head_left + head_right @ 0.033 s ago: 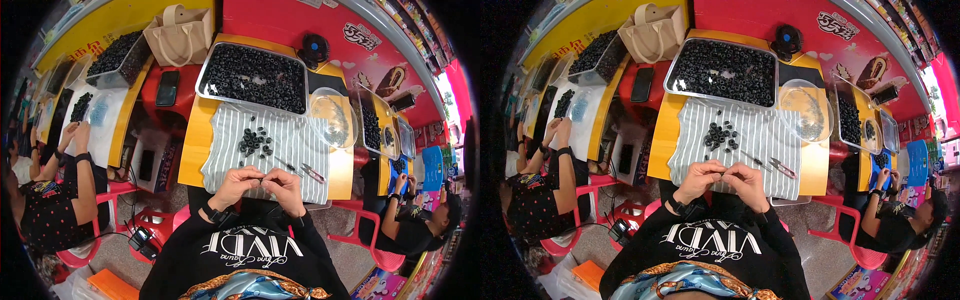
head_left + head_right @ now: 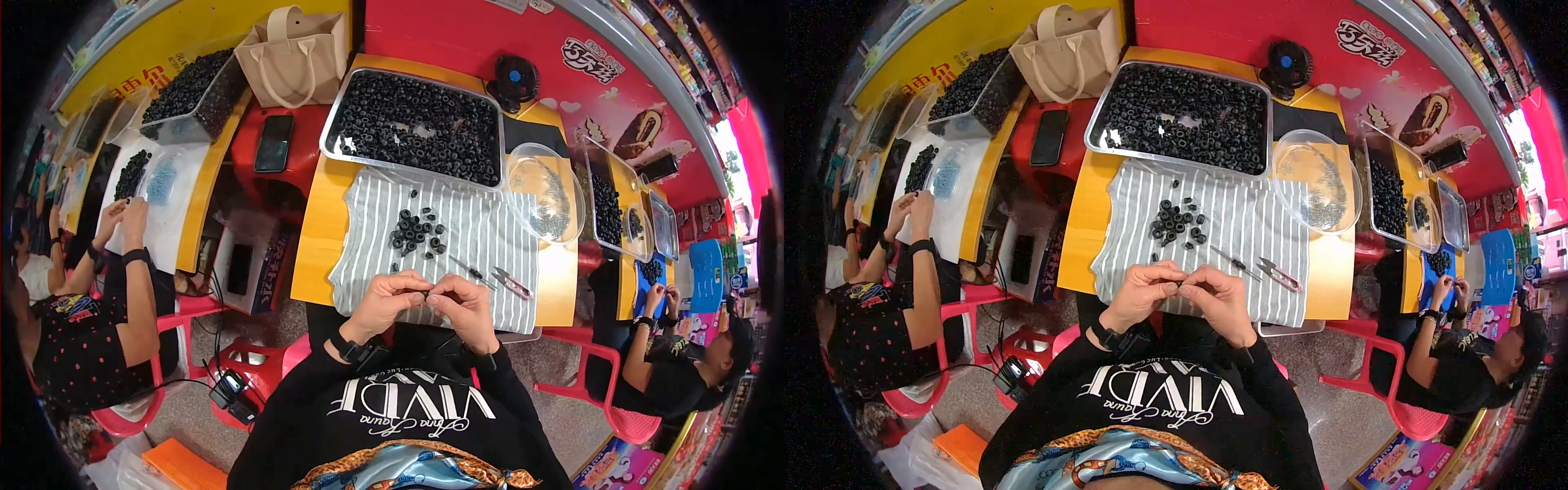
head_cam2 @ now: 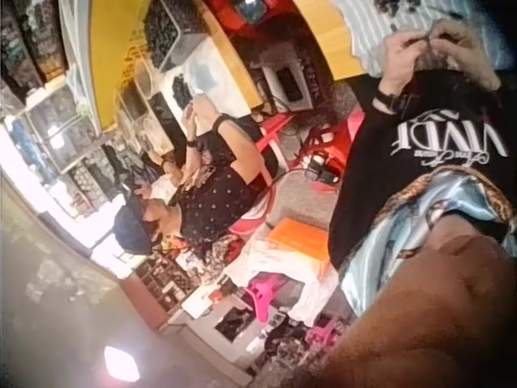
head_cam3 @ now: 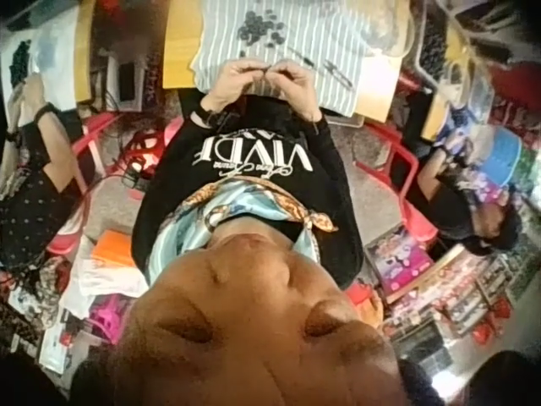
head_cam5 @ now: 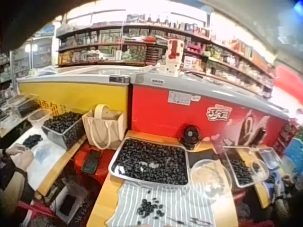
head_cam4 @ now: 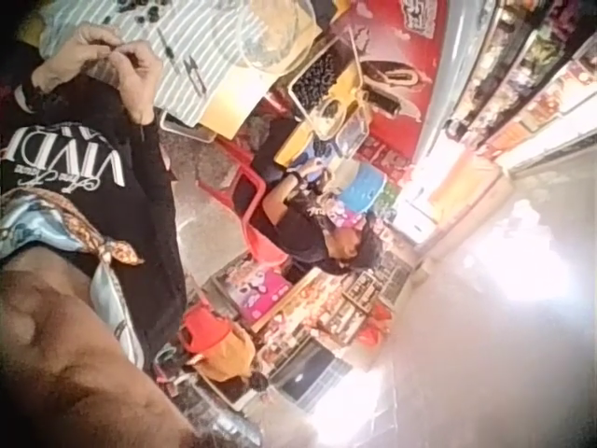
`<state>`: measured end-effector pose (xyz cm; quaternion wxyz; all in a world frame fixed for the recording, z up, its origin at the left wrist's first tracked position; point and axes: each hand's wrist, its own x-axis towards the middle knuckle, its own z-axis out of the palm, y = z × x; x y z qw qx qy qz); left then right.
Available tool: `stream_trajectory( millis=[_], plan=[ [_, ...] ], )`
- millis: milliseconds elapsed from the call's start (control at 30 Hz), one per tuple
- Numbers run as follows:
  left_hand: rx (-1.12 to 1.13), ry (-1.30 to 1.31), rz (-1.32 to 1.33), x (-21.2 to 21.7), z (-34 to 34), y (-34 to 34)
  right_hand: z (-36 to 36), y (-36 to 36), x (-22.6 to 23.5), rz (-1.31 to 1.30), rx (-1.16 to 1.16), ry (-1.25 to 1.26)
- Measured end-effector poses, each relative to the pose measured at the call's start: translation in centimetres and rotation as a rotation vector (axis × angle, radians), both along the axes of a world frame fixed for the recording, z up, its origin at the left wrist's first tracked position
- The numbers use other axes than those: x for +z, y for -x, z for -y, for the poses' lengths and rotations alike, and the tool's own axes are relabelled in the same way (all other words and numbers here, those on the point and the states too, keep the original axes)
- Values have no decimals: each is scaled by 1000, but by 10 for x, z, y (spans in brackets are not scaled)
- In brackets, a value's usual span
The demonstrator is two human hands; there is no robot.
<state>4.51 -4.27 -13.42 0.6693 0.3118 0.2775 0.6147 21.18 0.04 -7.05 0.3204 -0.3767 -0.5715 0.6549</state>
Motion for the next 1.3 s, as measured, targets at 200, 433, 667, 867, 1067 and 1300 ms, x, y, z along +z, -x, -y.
stream_trajectory(
  millis=[200, 433, 667, 867, 1067, 1300],
  plan=[
    [-59, 55, 87, 5, -1, 7, -3, 10, 5, 57, -77, 98],
    [-72, 80, 237, 4, -1, 8, -6, 14, 8, 27, 11, -32],
    [-79, 128, 264, 6, -1, 11, -10, 13, 10, 80, 9, 68],
    [-102, 120, 284, 0, -1, 10, -14, 12, 4, 179, -142, -128],
    [-71, 87, 295, 2, -1, 8, -7, 21, 17, 230, 39, -444],
    [-92, 97, 340, 1, -2, 11, -22, 17, 7, 436, -115, -615]
  ],
)
